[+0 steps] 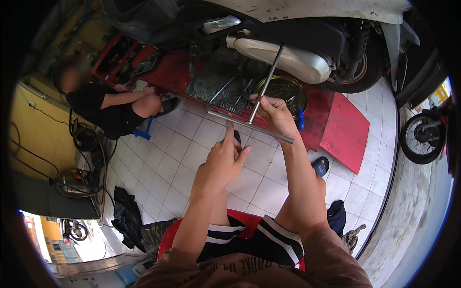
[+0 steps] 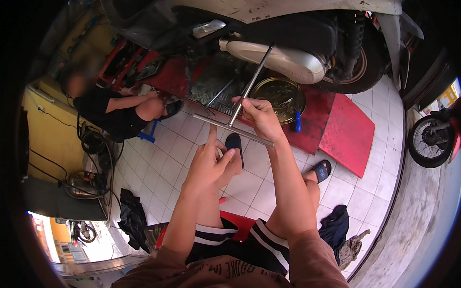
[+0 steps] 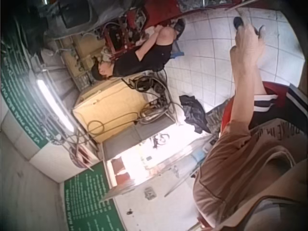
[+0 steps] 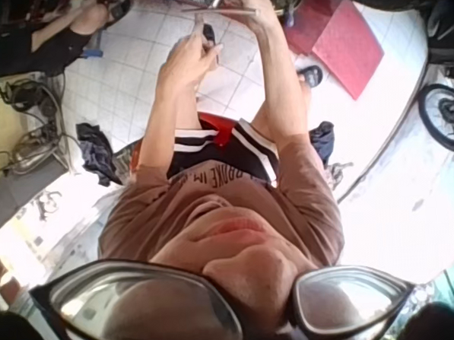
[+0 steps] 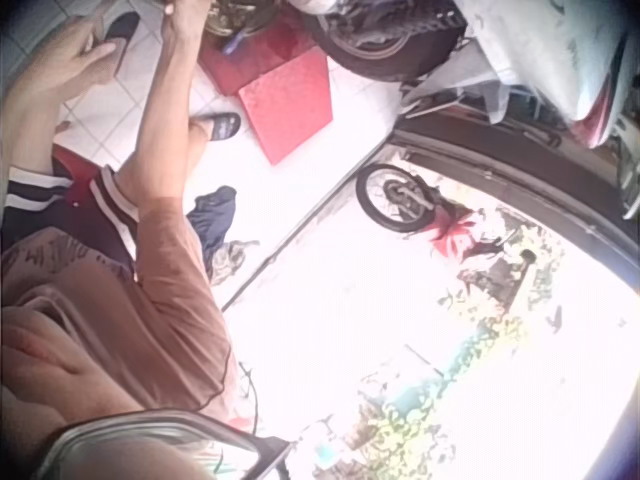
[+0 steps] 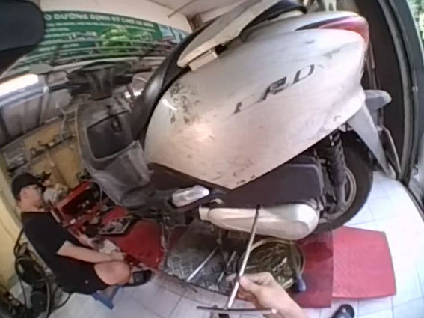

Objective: The person uses a T-handle wrench to repeatedly loosen and tighten a bolt on the underside of a white motorcycle. A metal pan is positioned beneath the engine to catch drips. The person adjusts the wrench and repositions it multiple times while working on the same bolt.

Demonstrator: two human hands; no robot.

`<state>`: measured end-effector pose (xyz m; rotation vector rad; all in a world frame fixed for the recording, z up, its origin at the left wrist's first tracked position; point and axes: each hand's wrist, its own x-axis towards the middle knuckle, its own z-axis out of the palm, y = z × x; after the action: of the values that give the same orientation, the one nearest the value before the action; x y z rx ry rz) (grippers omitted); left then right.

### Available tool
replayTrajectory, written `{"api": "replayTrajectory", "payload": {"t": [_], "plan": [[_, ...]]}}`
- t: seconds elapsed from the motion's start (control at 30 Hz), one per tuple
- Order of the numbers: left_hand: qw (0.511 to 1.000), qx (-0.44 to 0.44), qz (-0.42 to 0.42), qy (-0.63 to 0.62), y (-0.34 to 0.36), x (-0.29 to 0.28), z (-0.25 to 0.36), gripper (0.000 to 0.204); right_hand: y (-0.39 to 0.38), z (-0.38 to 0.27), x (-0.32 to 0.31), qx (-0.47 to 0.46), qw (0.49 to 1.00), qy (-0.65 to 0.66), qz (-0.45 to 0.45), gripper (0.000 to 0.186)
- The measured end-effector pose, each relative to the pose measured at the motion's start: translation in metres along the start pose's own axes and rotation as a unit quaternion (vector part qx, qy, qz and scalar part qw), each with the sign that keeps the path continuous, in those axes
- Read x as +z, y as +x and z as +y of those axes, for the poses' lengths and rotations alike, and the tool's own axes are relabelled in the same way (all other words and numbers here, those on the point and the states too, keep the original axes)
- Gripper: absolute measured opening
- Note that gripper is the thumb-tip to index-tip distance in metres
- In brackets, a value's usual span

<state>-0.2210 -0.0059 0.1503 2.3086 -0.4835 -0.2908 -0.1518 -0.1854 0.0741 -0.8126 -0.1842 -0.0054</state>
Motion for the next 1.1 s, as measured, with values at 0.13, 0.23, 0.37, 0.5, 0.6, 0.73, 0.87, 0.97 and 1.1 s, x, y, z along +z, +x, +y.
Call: {"api": "replayTrajectory", "payload": {"t": [0.13,0.23,0.37,0.5,0.6,0.73,0.87,0.97,1.1], "plan": [[0.985,0.162,-0.052,-0.039,0.009,-0.003,0.003,0.075,0.0,0.0,0.002,0.022,0.999,-0.018,0.026,0.037],[0.979,0.173,-0.106,0.01,0.009,0.006,0.001,0.071,-0.001,-0.001,0.0,0.017,1.0,0.01,0.013,0.036],[0.992,0.08,0.024,-0.094,0.011,0.014,-0.006,0.069,0.001,0.0,0.002,0.002,1.0,0.025,0.015,0.034],[0.991,0.122,-0.028,-0.053,-0.004,0.012,0.023,0.07,-0.001,-0.002,0.002,0.004,0.999,0.011,0.039,0.034],[0.995,0.09,-0.035,-0.005,0.0,0.018,0.01,0.071,-0.001,-0.002,-0.001,0.008,0.999,0.02,0.024,0.035],[0.981,0.047,-0.034,-0.183,0.005,0.025,0.012,0.069,0.002,0.0,-0.001,0.003,1.0,0.012,0.011,0.036],[0.898,-0.016,-0.075,-0.434,0.0,0.038,0.012,0.058,0.0,-0.003,-0.002,-0.004,1.0,0.026,-0.002,0.036],[0.806,-0.105,-0.013,-0.582,0.02,0.039,0.004,0.048,0.002,-0.002,-0.003,-0.003,0.999,0.033,-0.012,0.036],[0.793,-0.048,0.038,-0.606,0.035,0.04,0.006,0.036,0.001,-0.003,-0.004,0.0,0.999,0.037,0.006,0.035]]}}
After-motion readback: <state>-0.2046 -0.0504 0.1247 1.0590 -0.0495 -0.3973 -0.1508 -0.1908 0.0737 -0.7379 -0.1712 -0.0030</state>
